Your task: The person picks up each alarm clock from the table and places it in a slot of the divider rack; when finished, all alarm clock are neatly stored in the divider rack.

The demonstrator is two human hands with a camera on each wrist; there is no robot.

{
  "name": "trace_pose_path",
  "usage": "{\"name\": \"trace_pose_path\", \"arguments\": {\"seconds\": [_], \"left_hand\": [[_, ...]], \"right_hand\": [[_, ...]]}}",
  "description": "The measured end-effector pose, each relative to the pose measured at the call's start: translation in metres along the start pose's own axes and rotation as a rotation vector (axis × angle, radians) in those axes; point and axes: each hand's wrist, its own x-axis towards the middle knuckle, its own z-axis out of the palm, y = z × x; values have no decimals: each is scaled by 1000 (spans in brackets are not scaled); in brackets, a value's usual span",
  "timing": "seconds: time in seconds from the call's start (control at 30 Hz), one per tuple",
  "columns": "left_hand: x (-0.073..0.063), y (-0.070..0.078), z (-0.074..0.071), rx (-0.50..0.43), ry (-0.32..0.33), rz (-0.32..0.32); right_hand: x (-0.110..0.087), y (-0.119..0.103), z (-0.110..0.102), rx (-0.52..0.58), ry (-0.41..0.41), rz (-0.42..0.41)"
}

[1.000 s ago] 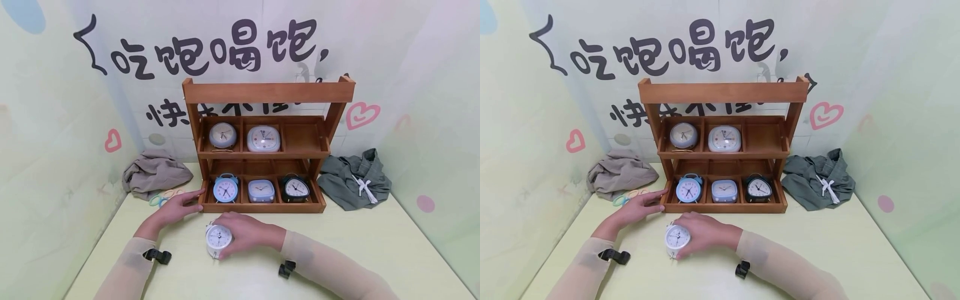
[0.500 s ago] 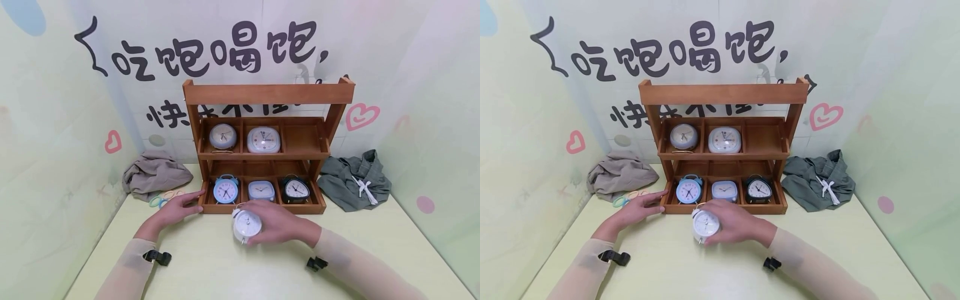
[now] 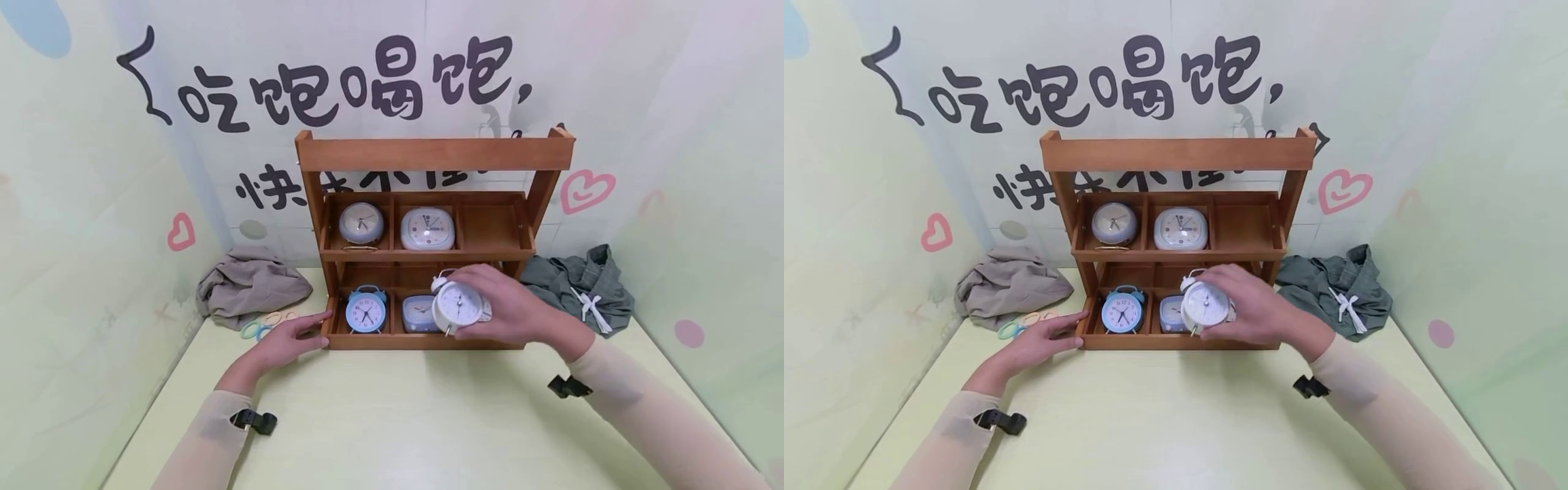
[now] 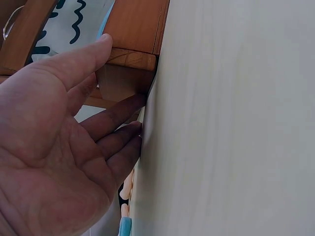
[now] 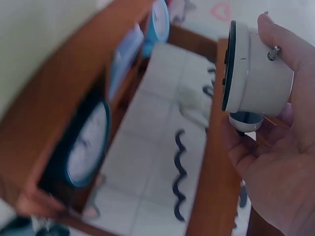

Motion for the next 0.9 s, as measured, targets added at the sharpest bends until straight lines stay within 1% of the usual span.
{"name": "trace_pose_path", "arguments": {"seconds": [0.13, 0.27, 0.37, 0.53, 0.63, 0.9], "left_hand": [[0, -1, -1, 15, 4, 1], [1, -2, 0, 28, 2, 9], [1, -2, 0, 28, 1, 19], [1, -2, 1, 25, 6, 8], [1, -2, 1, 29, 6, 6], [2, -6, 1, 22, 11, 12]], "right_hand": [[3, 10, -24, -29, 31, 20], [5, 15, -46, -44, 45, 59], [7, 17, -60, -54, 67, 69], [16, 26, -75, -86, 97, 100], [23, 32, -84, -132, 109, 105], [41, 46, -98, -218, 127, 133]]}}
